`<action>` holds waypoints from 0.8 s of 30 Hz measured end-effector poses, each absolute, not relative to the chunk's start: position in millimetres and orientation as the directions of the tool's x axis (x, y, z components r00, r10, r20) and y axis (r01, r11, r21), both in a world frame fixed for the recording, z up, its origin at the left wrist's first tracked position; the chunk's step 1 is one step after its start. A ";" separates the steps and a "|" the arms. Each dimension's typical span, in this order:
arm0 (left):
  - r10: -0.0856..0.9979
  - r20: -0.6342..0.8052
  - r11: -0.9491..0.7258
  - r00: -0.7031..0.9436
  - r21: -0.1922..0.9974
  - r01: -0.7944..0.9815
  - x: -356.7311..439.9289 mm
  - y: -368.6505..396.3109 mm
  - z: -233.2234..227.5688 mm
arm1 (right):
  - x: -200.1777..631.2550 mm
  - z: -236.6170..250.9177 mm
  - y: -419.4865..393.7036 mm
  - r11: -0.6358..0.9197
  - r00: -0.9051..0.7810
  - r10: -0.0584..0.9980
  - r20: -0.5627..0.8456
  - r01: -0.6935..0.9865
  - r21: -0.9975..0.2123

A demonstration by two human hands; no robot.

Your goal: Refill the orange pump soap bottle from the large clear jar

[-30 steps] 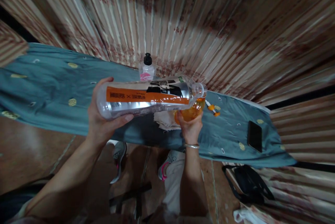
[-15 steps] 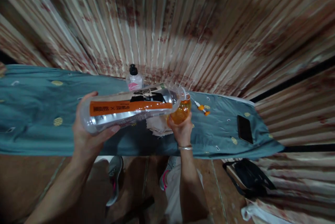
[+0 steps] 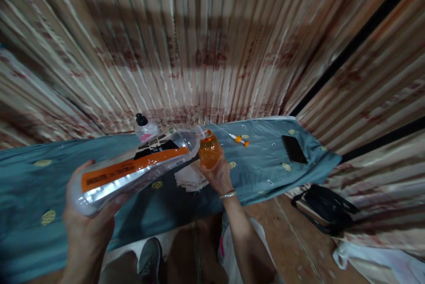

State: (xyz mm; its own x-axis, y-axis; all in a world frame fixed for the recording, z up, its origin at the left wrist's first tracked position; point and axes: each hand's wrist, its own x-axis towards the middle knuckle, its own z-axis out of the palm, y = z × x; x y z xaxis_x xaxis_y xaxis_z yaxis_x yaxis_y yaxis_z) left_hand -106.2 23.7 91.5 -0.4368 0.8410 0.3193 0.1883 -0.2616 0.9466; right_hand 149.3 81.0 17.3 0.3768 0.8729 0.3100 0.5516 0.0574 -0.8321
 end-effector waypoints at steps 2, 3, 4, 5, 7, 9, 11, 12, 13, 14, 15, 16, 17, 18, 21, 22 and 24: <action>0.843 0.304 -0.247 -0.443 0.952 0.183 -104.2 22.1 95.6 | 149.1 16.3 81.6 0.082 0.365 0.871 0.328 0.550 -0.831; 0.843 0.301 -0.239 -0.445 0.952 0.192 -103.4 21.4 97.2 | 149.1 16.2 81.6 0.096 0.356 0.872 0.335 0.548 -0.831; 0.844 0.302 -0.232 -0.444 0.951 0.206 -102.9 20.9 98.4 | 149.1 16.3 81.5 0.106 0.349 0.874 0.339 0.545 -0.832; 0.843 0.307 -0.230 -0.441 0.948 0.221 -102.8 20.8 98.8 | 149.2 16.7 81.3 0.110 0.346 0.874 0.342 0.544 -0.832; 0.834 0.332 -0.244 -0.440 0.938 0.246 -103.9 21.8 97.4 | 149.2 18.2 80.8 0.107 0.346 0.874 0.342 0.549 -0.829; 0.818 0.363 -0.270 -0.447 0.927 0.260 -106.2 23.6 94.0 | 149.2 19.5 80.6 0.107 0.342 0.878 0.335 0.542 -0.833; 0.811 0.375 -0.276 -0.449 0.922 0.272 -108.9 25.3 90.6 | 149.2 19.7 80.9 0.119 0.329 0.886 0.327 0.520 -0.846; 0.813 0.374 -0.270 -0.446 0.921 0.280 -110.0 25.7 89.4 | 149.3 19.4 81.3 0.122 0.327 0.888 0.323 0.510 -0.851; 0.817 0.371 -0.263 -0.441 0.921 0.289 -110.9 25.9 88.5 | 149.4 18.8 81.7 0.121 0.329 0.888 0.321 0.506 -0.854; 0.820 0.370 -0.257 -0.436 0.920 0.297 -111.6 26.0 88.0 | 149.5 18.2 82.0 0.118 0.332 0.887 0.321 0.509 -0.853; 0.820 0.372 -0.257 -0.435 0.918 0.301 -112.0 25.9 87.8 | 149.6 17.6 82.3 0.116 0.335 0.885 0.323 0.514 -0.850; 0.820 0.374 -0.259 -0.434 0.918 0.301 -112.2 25.9 87.6 | 149.7 17.2 82.4 0.115 0.336 0.884 0.326 0.520 -0.847; 0.819 0.377 -0.266 -0.433 0.917 0.296 -112.2 26.0 87.5 | 149.7 16.9 82.4 0.116 0.336 0.883 0.329 0.523 -0.844; 0.821 0.377 -0.273 -0.429 0.919 0.285 -112.1 26.1 87.3 | 149.6 16.8 82.3 0.116 0.336 0.882 0.331 0.525 -0.843; 0.815 0.379 -0.289 -0.437 0.921 0.260 -111.9 27.2 85.9 | 149.1 17.3 81.3 0.112 0.345 0.877 0.334 0.529 -0.841; 0.812 0.379 -0.290 -0.445 0.922 0.255 -112.0 27.5 85.4 | 149.0 17.5 81.0 0.109 0.346 0.878 0.331 0.528 -0.842; 0.811 0.375 -0.287 -0.448 0.924 0.254 -112.8 27.9 84.4 | 148.7 17.6 80.5 0.104 0.350 0.878 0.326 0.526 -0.844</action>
State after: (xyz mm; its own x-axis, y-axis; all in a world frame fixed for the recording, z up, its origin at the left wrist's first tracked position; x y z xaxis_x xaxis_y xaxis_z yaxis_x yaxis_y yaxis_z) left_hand -112.8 27.9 84.4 -0.4484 0.8113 0.3753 0.2536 -0.2871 0.9237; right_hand 148.7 80.5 17.6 0.3496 0.8785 0.3257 0.5256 0.1039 -0.8444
